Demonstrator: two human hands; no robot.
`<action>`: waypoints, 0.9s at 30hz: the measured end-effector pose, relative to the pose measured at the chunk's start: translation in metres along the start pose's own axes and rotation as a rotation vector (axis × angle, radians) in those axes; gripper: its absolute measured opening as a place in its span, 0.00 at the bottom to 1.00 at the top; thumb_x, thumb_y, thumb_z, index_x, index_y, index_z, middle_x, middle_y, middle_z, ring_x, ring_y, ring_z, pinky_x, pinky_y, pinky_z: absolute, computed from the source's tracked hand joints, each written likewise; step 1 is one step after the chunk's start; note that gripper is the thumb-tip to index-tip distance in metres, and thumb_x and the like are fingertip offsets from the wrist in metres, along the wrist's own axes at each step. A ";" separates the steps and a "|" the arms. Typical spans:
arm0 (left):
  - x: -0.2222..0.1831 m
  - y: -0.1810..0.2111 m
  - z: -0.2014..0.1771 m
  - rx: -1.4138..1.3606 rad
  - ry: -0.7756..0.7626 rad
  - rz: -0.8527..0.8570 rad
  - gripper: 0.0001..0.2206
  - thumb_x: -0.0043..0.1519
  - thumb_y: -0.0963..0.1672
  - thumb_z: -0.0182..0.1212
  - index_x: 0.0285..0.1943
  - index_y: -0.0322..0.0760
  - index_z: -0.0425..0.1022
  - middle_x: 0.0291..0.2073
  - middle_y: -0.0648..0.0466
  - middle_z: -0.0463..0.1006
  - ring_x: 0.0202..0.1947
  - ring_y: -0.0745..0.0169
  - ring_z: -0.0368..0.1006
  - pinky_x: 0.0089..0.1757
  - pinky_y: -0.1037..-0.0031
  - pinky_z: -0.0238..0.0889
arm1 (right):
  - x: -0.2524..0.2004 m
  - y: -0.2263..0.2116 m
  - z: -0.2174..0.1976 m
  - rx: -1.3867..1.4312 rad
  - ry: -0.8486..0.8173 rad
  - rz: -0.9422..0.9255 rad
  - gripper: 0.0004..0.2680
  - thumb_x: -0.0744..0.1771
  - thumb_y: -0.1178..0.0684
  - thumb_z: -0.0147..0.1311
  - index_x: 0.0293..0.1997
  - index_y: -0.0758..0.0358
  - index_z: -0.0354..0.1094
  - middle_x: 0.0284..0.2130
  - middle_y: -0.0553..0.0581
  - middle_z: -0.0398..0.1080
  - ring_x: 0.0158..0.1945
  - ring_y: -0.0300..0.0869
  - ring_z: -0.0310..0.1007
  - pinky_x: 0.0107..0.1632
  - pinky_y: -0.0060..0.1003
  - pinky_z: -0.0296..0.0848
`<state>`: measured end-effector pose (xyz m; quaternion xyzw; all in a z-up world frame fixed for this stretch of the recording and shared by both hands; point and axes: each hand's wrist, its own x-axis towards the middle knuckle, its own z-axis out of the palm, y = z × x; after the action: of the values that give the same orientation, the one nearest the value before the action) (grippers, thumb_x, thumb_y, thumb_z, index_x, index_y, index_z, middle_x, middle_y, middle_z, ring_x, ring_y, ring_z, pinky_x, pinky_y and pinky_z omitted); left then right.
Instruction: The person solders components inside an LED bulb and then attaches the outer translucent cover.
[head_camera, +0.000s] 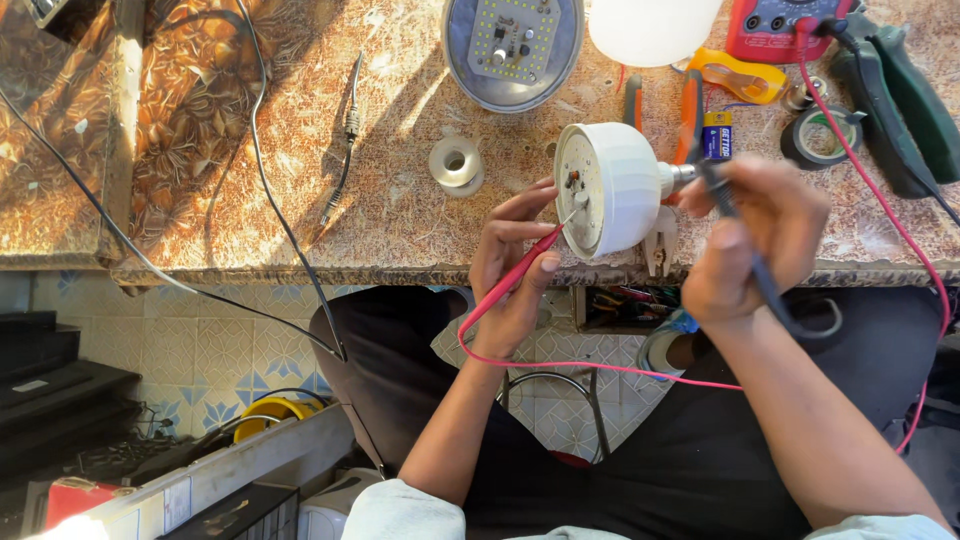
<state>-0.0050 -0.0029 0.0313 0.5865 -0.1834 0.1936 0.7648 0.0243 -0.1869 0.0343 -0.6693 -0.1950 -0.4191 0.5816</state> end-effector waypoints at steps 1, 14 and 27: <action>0.000 0.000 0.000 -0.012 -0.004 -0.040 0.12 0.71 0.51 0.60 0.50 0.41 0.70 0.61 0.43 0.71 0.71 0.43 0.64 0.71 0.50 0.59 | 0.010 0.000 0.003 -0.011 0.059 0.000 0.16 0.74 0.44 0.43 0.54 0.72 0.58 0.35 0.69 0.66 0.28 0.51 0.73 0.28 0.36 0.68; 0.001 0.006 -0.004 -0.060 -0.038 -0.131 0.10 0.71 0.48 0.58 0.51 0.40 0.69 0.66 0.38 0.68 0.72 0.42 0.63 0.72 0.53 0.59 | 0.022 0.018 -0.007 0.180 0.063 0.540 0.08 0.70 0.57 0.53 0.52 0.64 0.60 0.39 0.61 0.66 0.34 0.46 0.68 0.37 0.36 0.70; 0.000 0.001 -0.009 -0.146 -0.031 -0.146 0.08 0.72 0.46 0.57 0.53 0.41 0.68 0.66 0.39 0.70 0.72 0.47 0.66 0.72 0.57 0.61 | 0.013 0.030 0.001 0.159 0.164 0.562 0.06 0.68 0.57 0.50 0.47 0.65 0.62 0.39 0.60 0.68 0.38 0.45 0.74 0.38 0.34 0.73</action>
<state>-0.0050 0.0060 0.0303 0.5439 -0.1656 0.1143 0.8147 0.0543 -0.1966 0.0258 -0.6131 0.0132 -0.2780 0.7393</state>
